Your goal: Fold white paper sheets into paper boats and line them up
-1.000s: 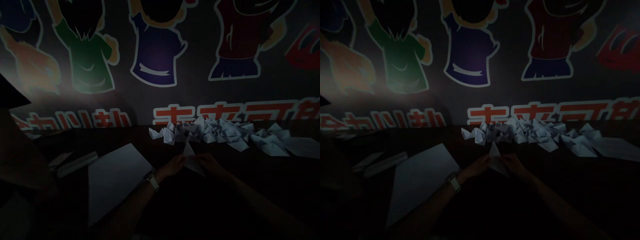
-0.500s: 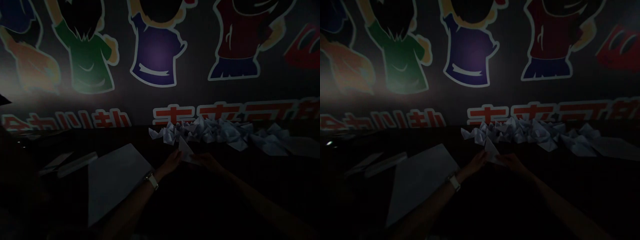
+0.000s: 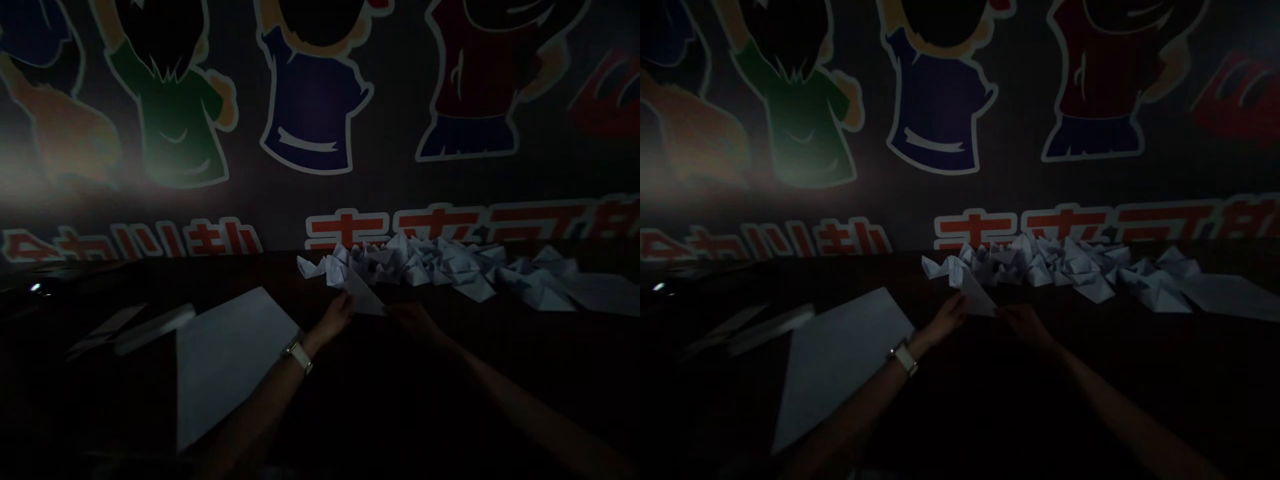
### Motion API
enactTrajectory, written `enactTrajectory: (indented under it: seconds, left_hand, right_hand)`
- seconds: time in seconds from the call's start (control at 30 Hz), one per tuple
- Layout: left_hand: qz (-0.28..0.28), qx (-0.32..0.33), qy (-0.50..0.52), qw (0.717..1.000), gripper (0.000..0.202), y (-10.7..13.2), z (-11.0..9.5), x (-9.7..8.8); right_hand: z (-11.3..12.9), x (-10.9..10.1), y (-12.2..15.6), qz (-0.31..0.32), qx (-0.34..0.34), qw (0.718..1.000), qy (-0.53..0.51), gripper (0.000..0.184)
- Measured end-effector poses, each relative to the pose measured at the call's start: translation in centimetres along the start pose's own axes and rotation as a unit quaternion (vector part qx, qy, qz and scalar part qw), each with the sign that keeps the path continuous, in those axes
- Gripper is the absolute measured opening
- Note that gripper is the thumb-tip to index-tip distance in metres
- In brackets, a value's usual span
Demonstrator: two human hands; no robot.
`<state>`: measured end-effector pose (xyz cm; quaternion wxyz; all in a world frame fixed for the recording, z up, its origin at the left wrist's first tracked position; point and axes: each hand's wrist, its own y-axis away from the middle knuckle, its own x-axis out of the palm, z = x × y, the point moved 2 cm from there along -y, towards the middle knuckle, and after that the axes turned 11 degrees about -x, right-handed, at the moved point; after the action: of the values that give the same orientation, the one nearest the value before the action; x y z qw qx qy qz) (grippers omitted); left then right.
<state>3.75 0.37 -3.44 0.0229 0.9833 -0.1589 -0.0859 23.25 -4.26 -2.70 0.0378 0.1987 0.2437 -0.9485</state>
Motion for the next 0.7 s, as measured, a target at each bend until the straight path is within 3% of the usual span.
enactTrajectory:
  seconds: [0.13, 0.33, 0.5, 0.57, 0.7]
  left_hand:
    - [0.011, 0.02, 0.002, 1.0, 0.046, 0.1, 0.0, -0.2]
    - [0.117, -0.006, 0.028, 0.993, 0.048, 0.9, -0.6, -0.5]
    - [0.205, -0.024, -0.059, 0.977, 0.04, 2.2, -0.5, 1.1]
    - [0.196, 0.018, -0.105, 0.975, 0.033, 2.5, -0.4, 1.9]
    - [0.097, 0.143, -0.14, 0.975, 0.027, 2.7, -0.7, 3.1]
  right_hand:
    - [0.2, 0.1, 0.3, -0.025, 0.006, 1.0, -0.006, 0.053]
    - [-0.2, -0.3, 0.1, -0.035, 0.035, 0.991, -0.123, 0.055]
    - [0.7, 0.7, 0.7, 0.03, 0.062, 0.979, -0.191, 0.048]
    - [1.4, 1.2, 1.2, 0.058, 0.039, 0.978, -0.196, 0.044]
    - [2.4, 1.8, 1.6, 0.096, -0.045, 0.986, -0.129, 0.033]
